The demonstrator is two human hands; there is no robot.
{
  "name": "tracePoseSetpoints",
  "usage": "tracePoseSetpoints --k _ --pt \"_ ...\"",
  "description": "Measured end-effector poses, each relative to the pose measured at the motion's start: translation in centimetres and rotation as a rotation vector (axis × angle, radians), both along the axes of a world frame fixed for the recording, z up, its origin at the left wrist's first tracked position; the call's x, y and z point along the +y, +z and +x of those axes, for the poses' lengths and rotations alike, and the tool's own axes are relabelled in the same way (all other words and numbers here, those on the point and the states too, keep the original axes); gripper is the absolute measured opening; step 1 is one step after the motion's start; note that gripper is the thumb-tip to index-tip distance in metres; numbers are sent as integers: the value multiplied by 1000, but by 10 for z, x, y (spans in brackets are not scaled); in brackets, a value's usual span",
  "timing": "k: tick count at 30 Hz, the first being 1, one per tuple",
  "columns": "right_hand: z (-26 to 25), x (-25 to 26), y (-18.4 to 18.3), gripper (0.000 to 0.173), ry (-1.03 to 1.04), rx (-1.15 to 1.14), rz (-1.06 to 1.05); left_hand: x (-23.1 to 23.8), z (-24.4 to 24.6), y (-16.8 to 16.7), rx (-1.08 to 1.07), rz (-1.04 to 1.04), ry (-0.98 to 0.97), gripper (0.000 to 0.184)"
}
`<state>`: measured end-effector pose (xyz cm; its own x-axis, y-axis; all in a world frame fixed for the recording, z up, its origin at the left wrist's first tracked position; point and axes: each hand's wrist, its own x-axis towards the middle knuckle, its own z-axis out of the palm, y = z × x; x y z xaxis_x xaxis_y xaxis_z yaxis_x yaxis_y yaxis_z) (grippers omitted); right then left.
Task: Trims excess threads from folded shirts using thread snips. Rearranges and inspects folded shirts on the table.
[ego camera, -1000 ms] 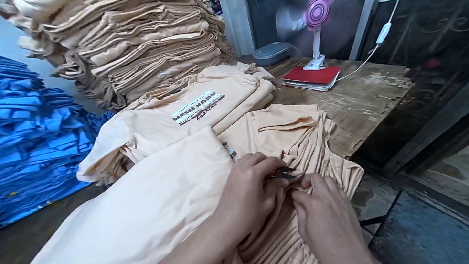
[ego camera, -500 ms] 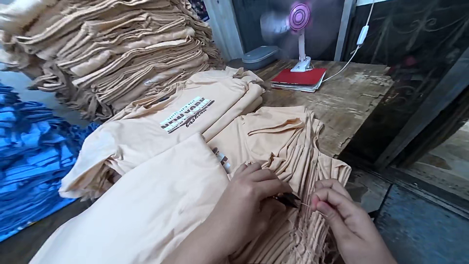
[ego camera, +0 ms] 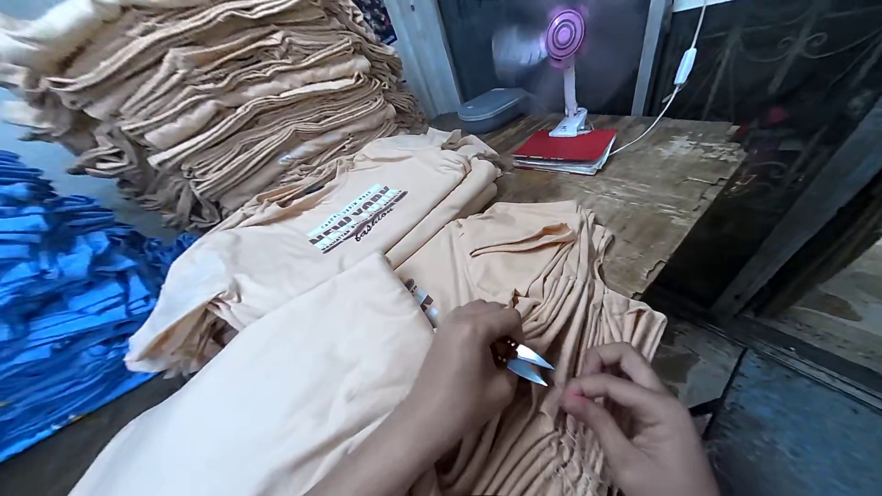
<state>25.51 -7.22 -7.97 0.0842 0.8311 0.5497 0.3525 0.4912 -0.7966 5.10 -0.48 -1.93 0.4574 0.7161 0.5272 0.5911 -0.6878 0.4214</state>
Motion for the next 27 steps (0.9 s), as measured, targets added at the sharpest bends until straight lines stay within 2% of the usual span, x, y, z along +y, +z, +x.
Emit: tracePoseSetpoints --k 2,4,6,8,10,13,15,17,18,19,20,23,24,26,27 --pt "7 -5 7 13 42 -6 -71 -2 -2 1 -80 11 70 17" --pt "10 -6 8 18 -9 -166 -120 -3 -2 1 -107 -14 123 19" --pt "6 -6 11 27 -62 -310 -74 -1 -1 2 -134 -61 98 19" --pt "-2 -7 11 38 -59 -438 -10 1 -4 1 -160 -83 19 29" --pt "-4 -10 7 20 -23 -457 30 2 -9 2 -155 -65 -78 32" --pt "18 -24 24 8 103 -438 -67 -2 -18 5 -21 -73 -52 11" --pt "39 -35 40 7 211 -528 -209 -7 -20 6 163 -61 75 20" --pt "54 -45 52 15 246 -646 -363 -12 -14 3 279 35 196 16" --pt "56 -49 56 26 216 -679 -418 -12 -10 1 304 100 236 15" --pt "55 -51 57 40 172 -669 -433 -13 -5 0 315 159 246 20" --pt "50 -52 55 46 121 -609 -405 -13 -2 -1 316 196 222 23" --pt "19 -42 38 42 -69 -421 -208 -16 2 -4 315 180 97 19" --pt "9 -35 27 38 -89 -383 -177 -17 1 -3 313 155 69 22" --pt "-1 -26 5 14 -50 -203 -123 -21 -3 -2 298 166 21 31" --pt "-2 -24 -1 6 -21 -99 -72 -23 -6 -1 286 209 5 25"
